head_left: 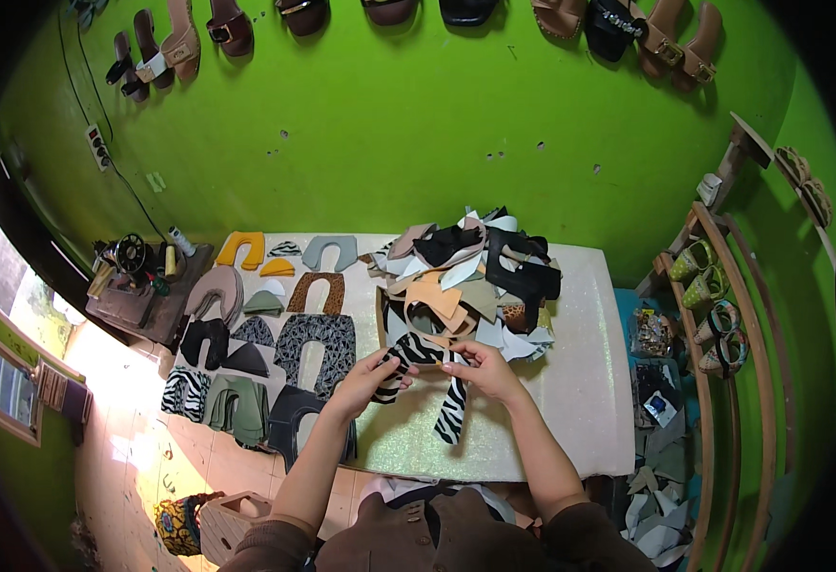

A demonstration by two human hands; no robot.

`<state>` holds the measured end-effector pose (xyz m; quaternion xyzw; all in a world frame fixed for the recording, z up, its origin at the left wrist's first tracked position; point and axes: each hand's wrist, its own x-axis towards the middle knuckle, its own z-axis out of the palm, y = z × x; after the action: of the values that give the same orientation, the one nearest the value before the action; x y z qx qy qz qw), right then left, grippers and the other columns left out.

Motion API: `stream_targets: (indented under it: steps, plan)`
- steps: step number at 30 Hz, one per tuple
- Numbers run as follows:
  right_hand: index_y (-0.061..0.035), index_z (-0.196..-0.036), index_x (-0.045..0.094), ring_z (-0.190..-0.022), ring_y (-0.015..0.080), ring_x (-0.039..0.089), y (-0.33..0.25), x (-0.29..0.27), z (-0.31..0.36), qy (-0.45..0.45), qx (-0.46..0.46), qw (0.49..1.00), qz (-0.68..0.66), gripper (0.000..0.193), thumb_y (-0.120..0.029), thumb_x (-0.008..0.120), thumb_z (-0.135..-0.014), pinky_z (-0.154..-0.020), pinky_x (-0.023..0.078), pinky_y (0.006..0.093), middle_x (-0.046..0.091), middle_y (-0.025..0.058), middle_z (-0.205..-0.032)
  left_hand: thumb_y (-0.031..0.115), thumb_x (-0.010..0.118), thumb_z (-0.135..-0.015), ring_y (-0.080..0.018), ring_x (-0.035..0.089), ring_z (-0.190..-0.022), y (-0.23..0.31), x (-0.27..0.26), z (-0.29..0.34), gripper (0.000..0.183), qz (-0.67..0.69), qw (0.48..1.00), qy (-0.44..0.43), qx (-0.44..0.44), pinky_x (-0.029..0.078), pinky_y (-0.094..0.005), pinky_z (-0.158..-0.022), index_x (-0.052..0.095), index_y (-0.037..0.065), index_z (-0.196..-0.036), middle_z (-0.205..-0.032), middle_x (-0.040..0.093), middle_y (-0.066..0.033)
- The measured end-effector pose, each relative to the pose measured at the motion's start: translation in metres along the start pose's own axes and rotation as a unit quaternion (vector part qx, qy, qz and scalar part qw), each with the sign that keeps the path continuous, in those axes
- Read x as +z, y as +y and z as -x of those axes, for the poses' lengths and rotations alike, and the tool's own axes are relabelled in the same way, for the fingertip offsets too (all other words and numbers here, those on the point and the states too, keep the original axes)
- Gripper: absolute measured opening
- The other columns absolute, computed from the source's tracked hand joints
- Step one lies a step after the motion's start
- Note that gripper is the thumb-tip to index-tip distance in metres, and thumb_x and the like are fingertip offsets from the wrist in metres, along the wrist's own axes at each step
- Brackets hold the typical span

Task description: Sorting and arranging various patterned cut shoe upper components from a pile onto a work surface.

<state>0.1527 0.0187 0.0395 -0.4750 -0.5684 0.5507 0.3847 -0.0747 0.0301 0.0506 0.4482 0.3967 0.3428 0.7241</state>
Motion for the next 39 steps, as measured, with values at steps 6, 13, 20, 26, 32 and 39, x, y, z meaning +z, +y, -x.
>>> stream_targets:
  steps: [6,13,20,26,32,39]
  plan:
    - [-0.0006,-0.112,0.045,-0.082,0.0150,0.060,0.019,0.022,-0.003,-0.010,0.004,0.945,-0.326,0.038,0.001,0.060,-0.077,-0.070,0.050,0.0245,0.056,0.0086,-0.098,0.015,0.043,-0.090,-0.0137,0.060,-0.075,-0.018,-0.011,0.008,0.023,0.084,0.995,0.032,-0.030,0.050,-0.0247,-0.067,0.049,0.001,-0.107,-0.092,0.061,-0.0096]
    - [0.0022,-0.122,0.038,-0.109,0.0235,0.050,0.029,0.085,-0.014,-0.042,0.082,0.875,-0.475,0.037,0.000,0.042,-0.086,-0.091,0.044,0.0341,0.051,0.0149,-0.117,0.014,0.042,-0.090,-0.0227,0.061,-0.085,-0.032,-0.067,0.026,0.026,0.232,0.969,0.084,-0.022,0.053,-0.0306,-0.069,0.044,0.001,-0.111,-0.099,0.059,-0.0148]
    - [-0.0015,-0.124,0.038,-0.109,0.0184,0.050,0.043,0.166,-0.043,-0.014,0.113,0.842,-0.527,0.039,0.000,0.041,-0.086,-0.088,0.044,0.0325,0.051,0.0111,-0.118,0.020,0.036,-0.090,-0.0279,0.052,-0.106,-0.039,-0.142,0.047,0.038,0.450,0.891,0.048,-0.032,0.044,-0.0405,-0.089,0.039,-0.004,-0.121,-0.115,0.052,-0.0184]
    - [-0.0021,-0.122,0.041,-0.096,0.0180,0.055,0.049,0.261,-0.085,-0.003,0.139,0.821,-0.553,0.038,-0.004,0.041,-0.084,-0.084,0.044,0.0310,0.057,0.0099,-0.107,0.019,0.033,-0.091,-0.0296,0.051,-0.107,-0.037,-0.250,0.081,0.037,0.457,0.888,0.036,-0.036,0.041,-0.0414,-0.092,0.042,-0.005,-0.118,-0.116,0.051,-0.0196]
    - [-0.0026,-0.120,0.043,-0.100,0.0183,0.053,0.045,0.388,-0.119,-0.018,0.166,0.788,-0.592,0.037,-0.006,0.041,-0.083,-0.090,0.040,0.0316,0.056,0.0086,-0.109,0.020,0.032,-0.091,-0.0264,0.054,-0.102,-0.029,-0.365,0.142,0.038,0.430,0.897,0.094,-0.035,0.045,-0.0384,-0.087,0.040,-0.003,-0.120,-0.113,0.053,-0.0172]
    - [-0.0028,-0.121,0.042,-0.101,0.0180,0.054,0.040,0.494,-0.156,-0.078,0.186,0.815,-0.544,0.038,-0.004,0.042,-0.083,-0.090,0.042,0.0318,0.056,0.0087,-0.110,0.019,0.036,-0.091,-0.0193,0.049,-0.108,-0.003,-0.451,0.211,0.037,0.292,0.939,0.175,0.040,0.038,-0.0322,-0.094,0.039,0.001,-0.123,-0.118,0.050,-0.0104]
